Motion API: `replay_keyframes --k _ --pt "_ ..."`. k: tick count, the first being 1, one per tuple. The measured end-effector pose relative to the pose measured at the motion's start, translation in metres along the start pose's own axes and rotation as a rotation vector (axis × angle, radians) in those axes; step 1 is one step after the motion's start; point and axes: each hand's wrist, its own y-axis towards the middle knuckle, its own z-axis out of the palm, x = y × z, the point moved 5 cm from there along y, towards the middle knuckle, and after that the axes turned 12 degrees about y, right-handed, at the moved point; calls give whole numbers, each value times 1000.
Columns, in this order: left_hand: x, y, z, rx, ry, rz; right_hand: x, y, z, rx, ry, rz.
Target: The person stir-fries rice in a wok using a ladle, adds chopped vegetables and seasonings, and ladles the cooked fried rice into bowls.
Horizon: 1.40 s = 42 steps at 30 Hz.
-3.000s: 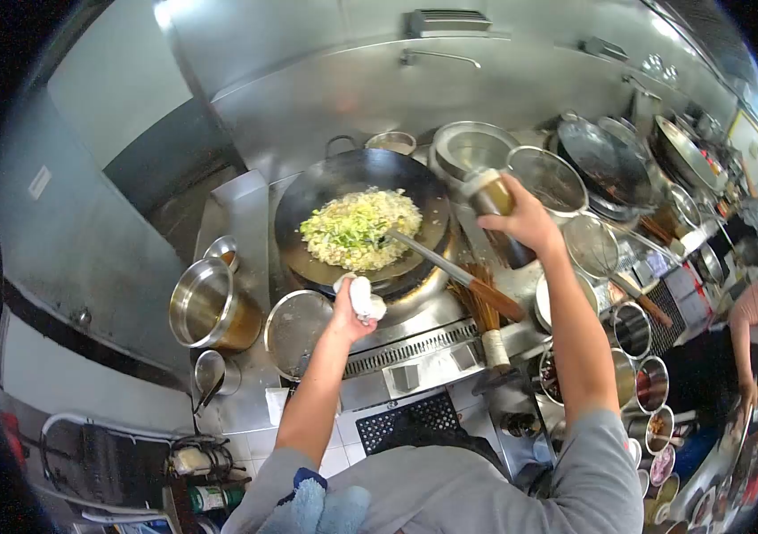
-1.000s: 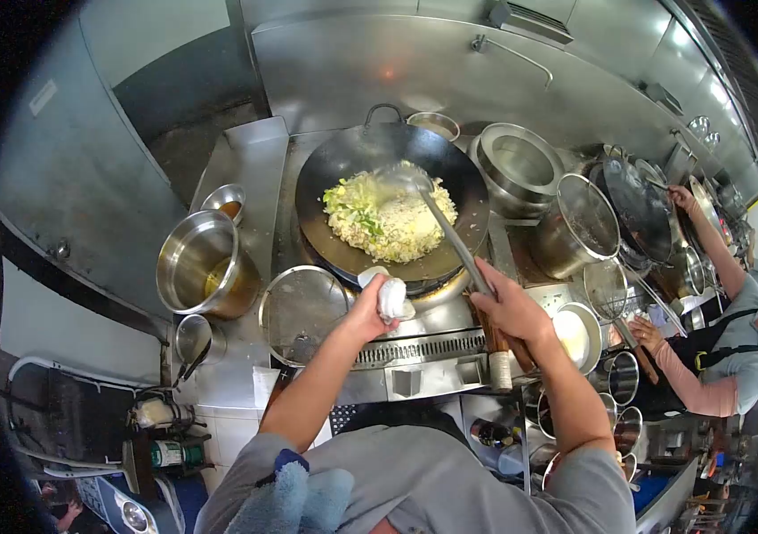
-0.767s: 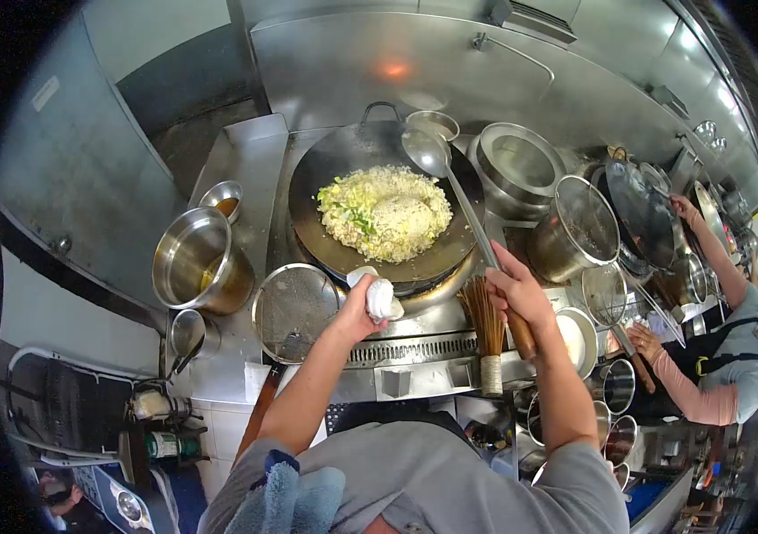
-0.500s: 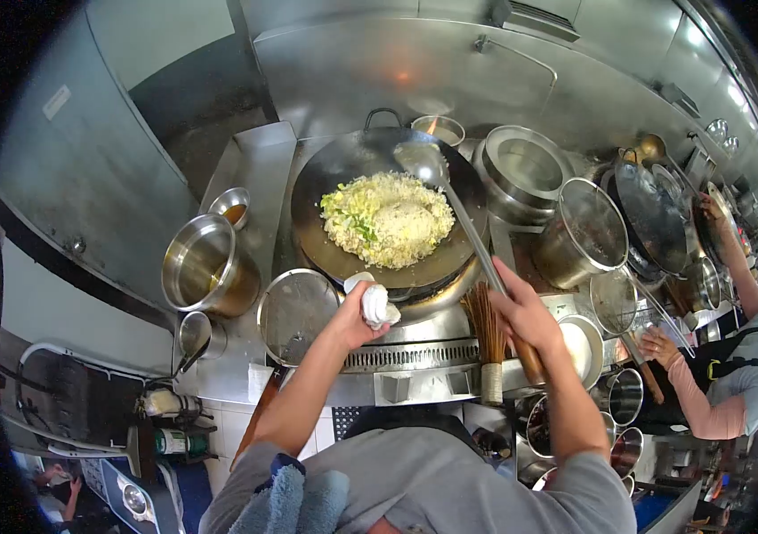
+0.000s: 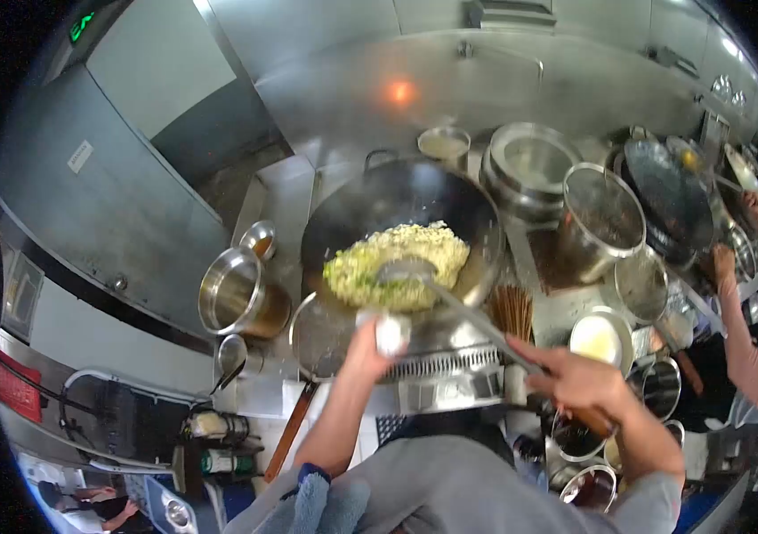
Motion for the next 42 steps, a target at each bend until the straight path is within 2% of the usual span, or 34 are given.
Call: replay_keyframes --k 1,3,4,5,6,7,8,11,12,13,15,18,19,20,21,23,24,26,27,28,29,30,33,35,36,39,40,42 --pt "-10 26 0 54 22 0 4 5 0 -20 -18 14" --pt "19 35 -8 83 21 5 1 46 9 -146 -137 -103" --pt "32 36 -4 105 8 22 -16 77 18 -291 -205 -278" --pt "58 28 -16 24 -25 7 -26 95 26 -438 -277 -464" --pt "82 19 -39 178 -53 -16 -21 90 31 -431 -205 -489" --pt "66 -40 -19 -13 69 -16 -12 82 38 -425 -124 -515" --pt "59 -38 -17 37 40 30 -3 65 42 -448 -81 -527" --pt "13 -9 -17 123 -21 -2 2 25 46 -306 -19 -387" --pt "-9 -7 -6 -1 38 57 1 10 43 -234 31 -203" --pt "-13 -9 -3 -24 41 18 -10 -1 42 -154 150 -157" --pt "-1 -36 0 81 117 -72 -18 -35 33 -47 173 -108" --pt "-7 -22 5 113 119 -41 -14 -25 32 -26 120 -131" --pt "-2 5 -3 141 85 -67 -16 -1 31 -107 46 -210" --pt "9 28 -7 106 62 54 -14 23 30 -147 1 -148" --pt "25 23 -4 82 36 13 -11 44 30 -248 -56 -253" --pt "74 4 -25 124 -10 -47 10 46 31 -347 -70 -322" --pt "80 -19 -34 171 264 196 14 37 29 -359 -27 -316" --pt "65 -31 -30 165 72 95 27 1 33 -363 79 -300" --pt "57 -38 -27 155 -24 46 32 -14 36 -369 227 -290" --pt "35 -22 -23 137 -39 -98 27 -18 42 -328 452 -288" --pt "-4 -24 -5 117 76 -17 22 -20 44 -303 669 -302" --pt "-10 14 -15 67 32 -41 13 -9 48 -233 882 -442" --pt "-29 38 -6 100 141 -64 -4 54 65 29 1724 -622" --pt "-24 41 -5 199 192 -97 -14 108 76 107 2063 -501" --pt "-21 41 -5 243 211 -112 -10 124 78 256 2339 -403" --pt "-14 45 -11 285 226 -314 56 73 41 169 1905 -706" --pt "-11 46 -13 328 253 -352 82 44 28 27 1563 -1001" --pt "-12 40 -13 256 301 -351 98 19 0 -613 807 -1235"
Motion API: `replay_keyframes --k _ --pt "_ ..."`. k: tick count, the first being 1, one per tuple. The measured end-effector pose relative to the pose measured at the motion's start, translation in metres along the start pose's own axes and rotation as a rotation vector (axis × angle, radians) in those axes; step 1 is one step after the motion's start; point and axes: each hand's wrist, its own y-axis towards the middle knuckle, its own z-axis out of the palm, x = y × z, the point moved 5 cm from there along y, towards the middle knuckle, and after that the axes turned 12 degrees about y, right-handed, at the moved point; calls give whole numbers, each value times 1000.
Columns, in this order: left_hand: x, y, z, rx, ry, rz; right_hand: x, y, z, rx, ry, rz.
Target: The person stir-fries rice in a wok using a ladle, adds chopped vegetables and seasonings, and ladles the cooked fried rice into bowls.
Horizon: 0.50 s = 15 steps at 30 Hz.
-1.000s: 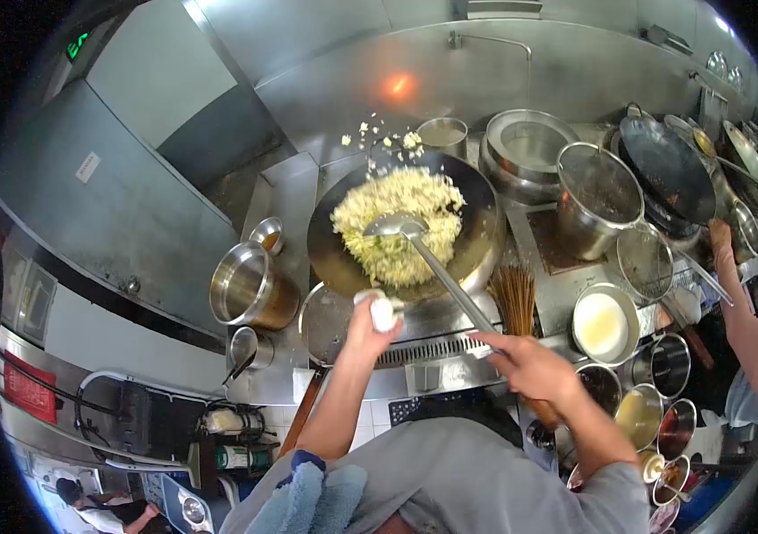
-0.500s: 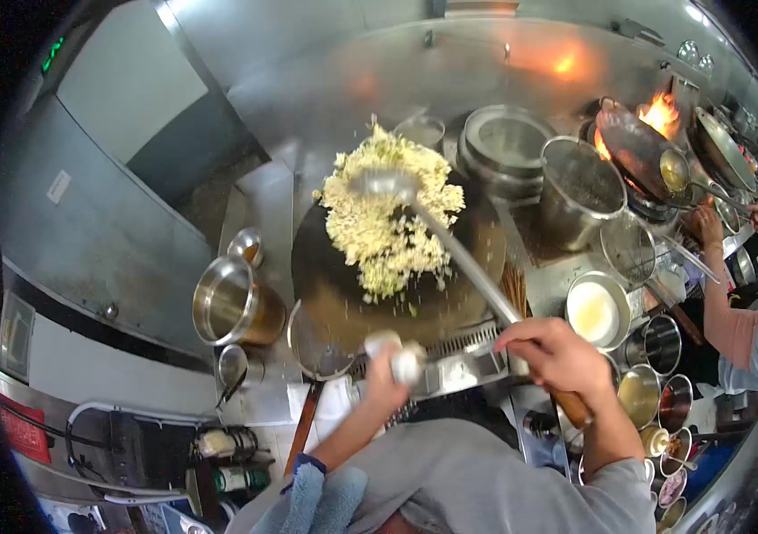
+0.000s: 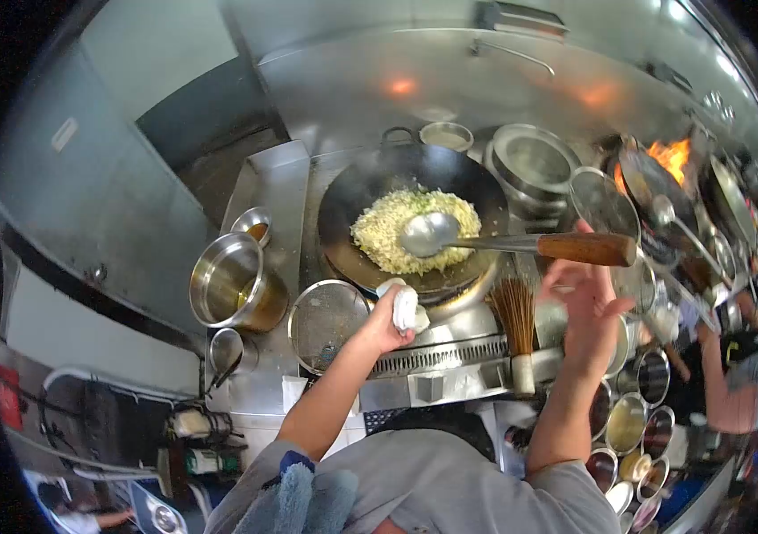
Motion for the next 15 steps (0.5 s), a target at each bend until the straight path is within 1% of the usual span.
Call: replay_keyframes --k 1,2,3,4,5,6,8,9,10,11,12,13,14,15 --pt "-3 -6 4 -50 18 7 3 10 -10 -108 -521 -220" --pt "-4 -10 9 -45 11 26 -13 36 -8 -112 -608 -425" --pt "-1 -9 9 -47 -23 27 -59 71 -23 -214 -310 -374" --pt "0 -8 8 -66 -1 26 -95 114 -18 -187 262 -30" --pt "0 -7 8 -81 19 25 -92 160 14 -143 87 -121" --pt "-2 -7 8 -80 30 39 -82 193 39 -63 38 -147" --pt "-5 -9 11 -79 11 65 -40 218 92 73 24 -208" --pt "-4 -8 11 -78 -6 77 -38 223 100 119 40 -225" --pt "-2 -6 12 -32 -105 77 -42 222 102 154 53 -230" --pt "0 1 10 -18 -89 99 -46 217 102 180 65 -237" --pt "-2 3 8 -9 -79 111 -100 224 75 39 -126 -249" --pt "0 5 9 5 -69 118 -153 214 71 4 -179 -122" --pt "6 2 9 -25 -96 102 -157 220 71 73 -81 -85" --pt "-1 0 10 -55 -122 110 -152 236 76 57 -154 -97"
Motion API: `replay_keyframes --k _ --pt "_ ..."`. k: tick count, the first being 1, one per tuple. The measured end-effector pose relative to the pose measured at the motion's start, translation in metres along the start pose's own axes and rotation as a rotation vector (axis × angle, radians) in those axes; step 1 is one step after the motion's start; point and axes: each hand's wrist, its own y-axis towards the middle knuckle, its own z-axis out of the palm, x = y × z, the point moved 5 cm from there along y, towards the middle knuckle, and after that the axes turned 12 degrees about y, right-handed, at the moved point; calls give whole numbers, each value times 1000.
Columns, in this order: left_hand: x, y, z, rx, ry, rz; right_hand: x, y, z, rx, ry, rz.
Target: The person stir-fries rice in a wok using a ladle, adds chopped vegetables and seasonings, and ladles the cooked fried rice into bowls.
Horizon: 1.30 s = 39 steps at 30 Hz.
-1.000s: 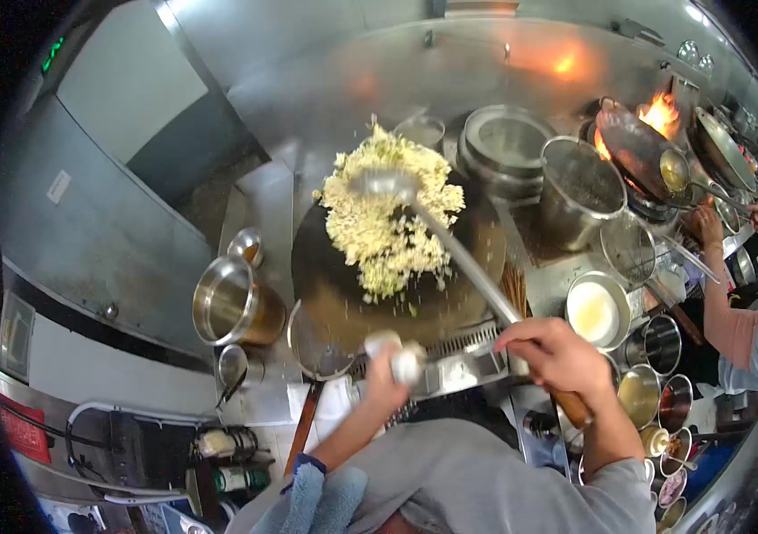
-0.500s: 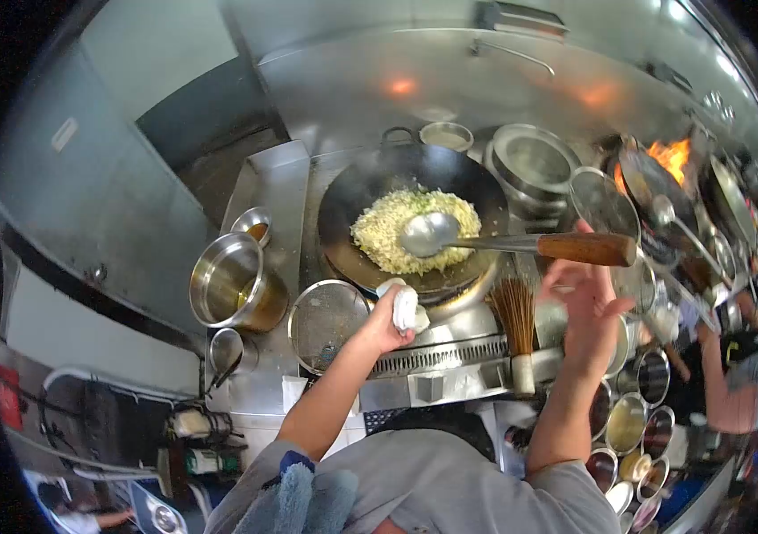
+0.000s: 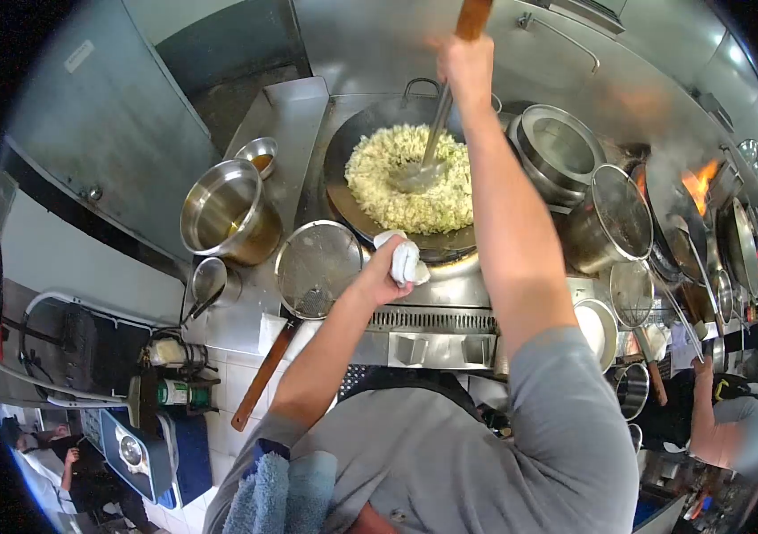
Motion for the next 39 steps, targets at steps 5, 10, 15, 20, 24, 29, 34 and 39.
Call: replay_keyframes --k 5,10,15,20,24,29,34,39 --pt "-5 -6 4 11 28 -3 74 -8 -6 29 24 -10" --pt "-1 -2 2 -10 0 19 13 -60 -36 -170 152 -18" --pt "0 2 0 -2 37 4 90 -58 -41 -125 49 -94" --pt "1 0 0 -26 85 -23 31 -41 -41 -69 165 -55" --pt "-1 3 -1 45 75 -1 82 -42 -50 130 226 -62" --pt "2 4 -2 8 109 -20 21 -9 -49 8 143 7" --pt "1 2 -2 21 61 -16 55 42 -51 -87 124 -134" --pt "0 8 4 86 -81 46 -14 22 -52 -196 203 142"
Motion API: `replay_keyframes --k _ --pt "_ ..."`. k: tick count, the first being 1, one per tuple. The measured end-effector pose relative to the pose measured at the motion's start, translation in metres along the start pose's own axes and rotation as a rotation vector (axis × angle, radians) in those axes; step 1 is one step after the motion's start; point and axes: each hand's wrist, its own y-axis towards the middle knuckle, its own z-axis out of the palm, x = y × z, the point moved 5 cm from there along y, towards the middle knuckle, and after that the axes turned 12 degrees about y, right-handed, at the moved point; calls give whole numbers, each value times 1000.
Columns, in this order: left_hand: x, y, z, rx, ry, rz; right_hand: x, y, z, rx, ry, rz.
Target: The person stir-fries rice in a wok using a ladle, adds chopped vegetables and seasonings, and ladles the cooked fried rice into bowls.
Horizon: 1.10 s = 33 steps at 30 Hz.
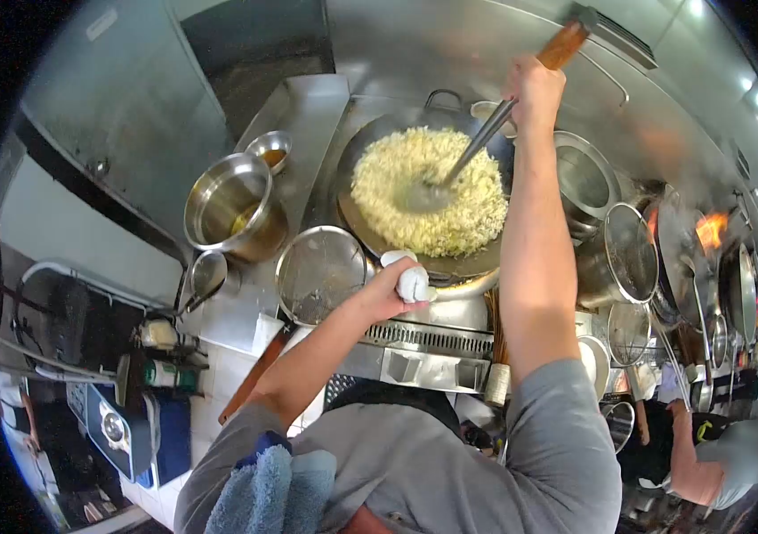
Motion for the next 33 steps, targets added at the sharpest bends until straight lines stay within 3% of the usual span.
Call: replay_keyframes --k 3,5,7,9,11,12,13,15,16,17,19,21,24,25,26,27,29,30,31,33 --pt "-6 27 -11 -39 -55 80 55 -82 31 27 -135 -51" --pt "27 23 -12 -138 -82 169 22 -65 6 -139 -334 -315" --pt "46 -71 21 -252 -184 213 33 -10 1 -181 -209 -218" --pt "49 -135 42 -149 -31 324 70 10 9 -54 -61 -95" --pt "39 -104 25 -250 -100 117 89 -65 22 -50 -92 -94" --pt "11 -78 26 -271 -57 117 90 -98 29 -37 -112 -78" --pt "-6 -55 24 -283 -9 123 68 -109 20 45 -270 -255" --pt "21 -7 5 -91 -59 304 53 -99 22 -90 -419 -369" --pt "56 -13 -8 -206 34 226 61 -81 26 -161 -370 -262" --pt "82 -42 -2 -280 -74 208 72 -57 25 -95 -356 -283" --pt "102 -94 7 -218 8 279 92 -33 20 -56 -252 -169" --pt "71 -102 20 -271 57 224 120 -88 28 -5 -251 -225" --pt "19 -6 3 -57 32 276 86 -140 19 -93 -355 -406" --pt "21 10 4 -19 12 297 71 -132 20 -153 -435 -521" --pt "36 -7 8 -90 27 293 59 -106 19 -199 -462 -393" --pt "62 -35 7 -254 21 274 75 -86 29 -202 -467 -485" --pt "85 -89 15 -286 -16 294 102 -29 35 -253 -428 -530" --pt "84 -87 10 -241 15 384 130 -4 46 -260 -523 -714" --pt "74 -84 9 -216 2 348 160 -12 69 -271 -427 -492" --pt "19 -64 5 -169 -30 283 189 -1 94 11 -168 -453"
